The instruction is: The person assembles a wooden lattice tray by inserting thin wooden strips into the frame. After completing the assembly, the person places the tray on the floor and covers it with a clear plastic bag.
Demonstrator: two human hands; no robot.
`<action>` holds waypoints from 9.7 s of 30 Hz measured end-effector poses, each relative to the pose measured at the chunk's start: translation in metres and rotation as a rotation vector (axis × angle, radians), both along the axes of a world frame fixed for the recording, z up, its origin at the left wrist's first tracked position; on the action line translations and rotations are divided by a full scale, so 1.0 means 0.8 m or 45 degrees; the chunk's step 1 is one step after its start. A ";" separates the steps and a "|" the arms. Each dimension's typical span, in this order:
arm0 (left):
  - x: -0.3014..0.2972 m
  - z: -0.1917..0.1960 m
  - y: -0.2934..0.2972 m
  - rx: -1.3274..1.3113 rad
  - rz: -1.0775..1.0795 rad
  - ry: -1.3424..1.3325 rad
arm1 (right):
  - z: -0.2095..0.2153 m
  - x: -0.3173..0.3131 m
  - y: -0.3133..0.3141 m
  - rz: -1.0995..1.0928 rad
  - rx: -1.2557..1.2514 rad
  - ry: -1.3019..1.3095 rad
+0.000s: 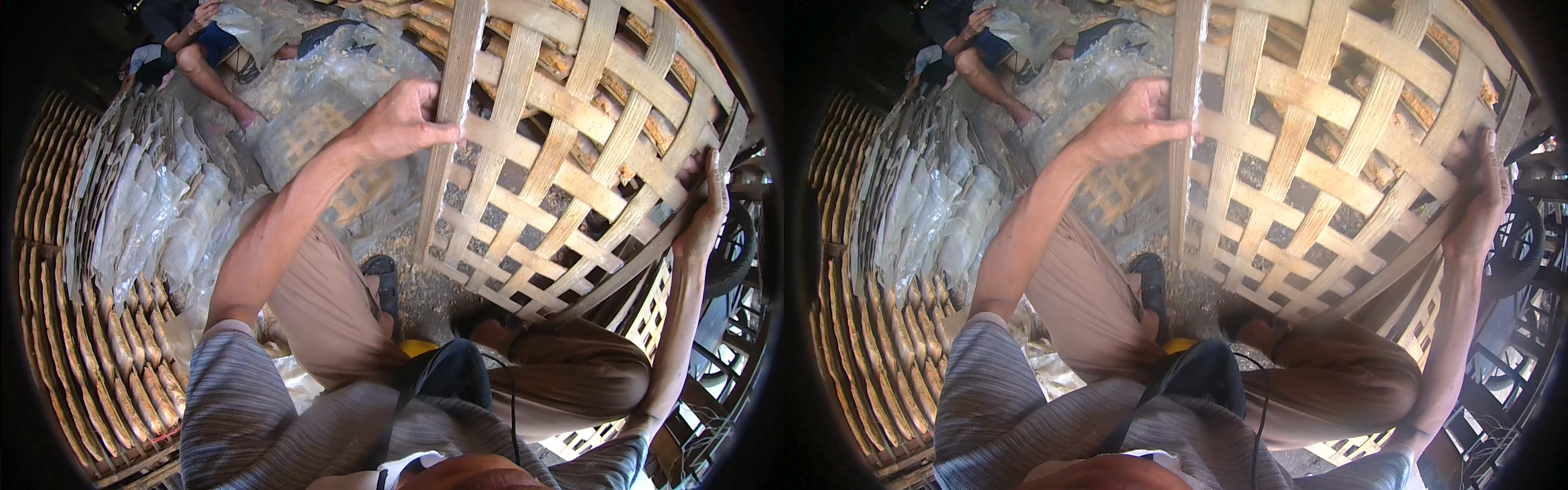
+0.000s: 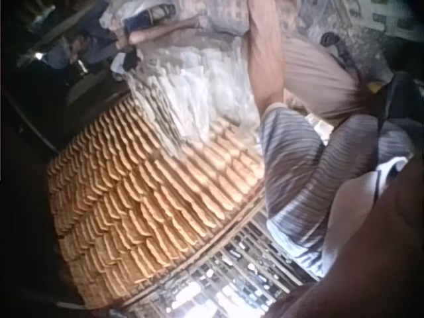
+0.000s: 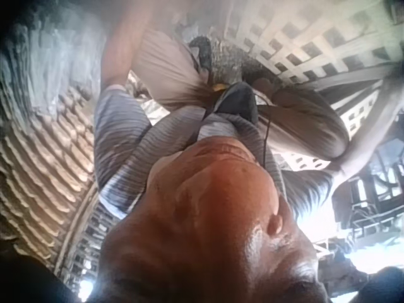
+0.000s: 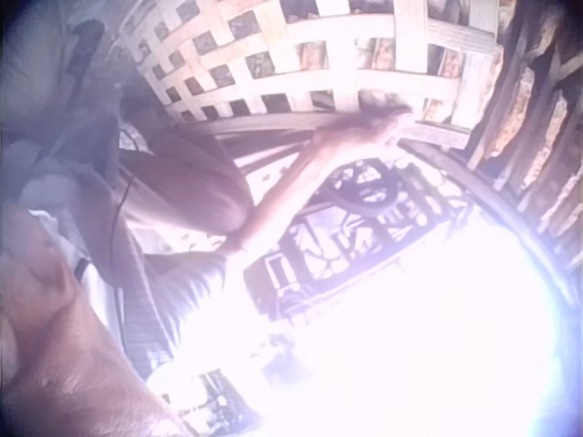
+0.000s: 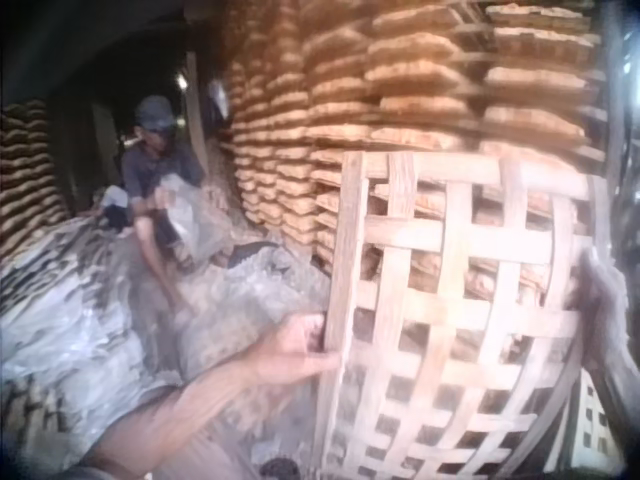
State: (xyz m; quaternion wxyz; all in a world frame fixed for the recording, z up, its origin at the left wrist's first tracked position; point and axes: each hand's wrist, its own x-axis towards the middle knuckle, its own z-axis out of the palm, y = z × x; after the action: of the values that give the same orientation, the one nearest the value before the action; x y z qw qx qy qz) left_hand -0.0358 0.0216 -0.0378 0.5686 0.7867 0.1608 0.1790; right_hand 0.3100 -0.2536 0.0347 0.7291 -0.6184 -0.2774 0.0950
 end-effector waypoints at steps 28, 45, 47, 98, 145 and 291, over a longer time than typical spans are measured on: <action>0.004 0.004 -0.002 -0.331 0.177 -0.170 | 0.002 -0.044 0.008 0.077 0.108 -0.120; 0.005 0.020 -0.028 -0.623 0.057 -0.283 | -0.002 -0.041 0.006 0.146 0.073 -0.076; 0.001 0.017 -0.016 -0.674 -0.074 -0.291 | -0.006 -0.035 0.004 0.131 0.083 -0.083; 0.000 0.005 -0.003 -0.285 -0.031 -0.044 | -0.013 -0.019 0.012 0.138 0.057 -0.044; -0.004 0.018 -0.005 -0.260 0.261 -0.374 | -0.007 -0.079 0.032 0.254 0.102 0.109; -0.009 -0.022 -0.106 0.129 0.659 -0.613 | 0.039 -0.156 0.078 0.343 -0.458 -1.625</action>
State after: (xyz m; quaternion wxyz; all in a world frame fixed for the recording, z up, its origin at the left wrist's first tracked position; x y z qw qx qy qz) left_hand -0.0431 -0.0636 -0.0554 0.4864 0.6823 0.2072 0.5050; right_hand 0.1851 -0.1911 0.0660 0.2901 -0.6250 -0.7082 -0.1541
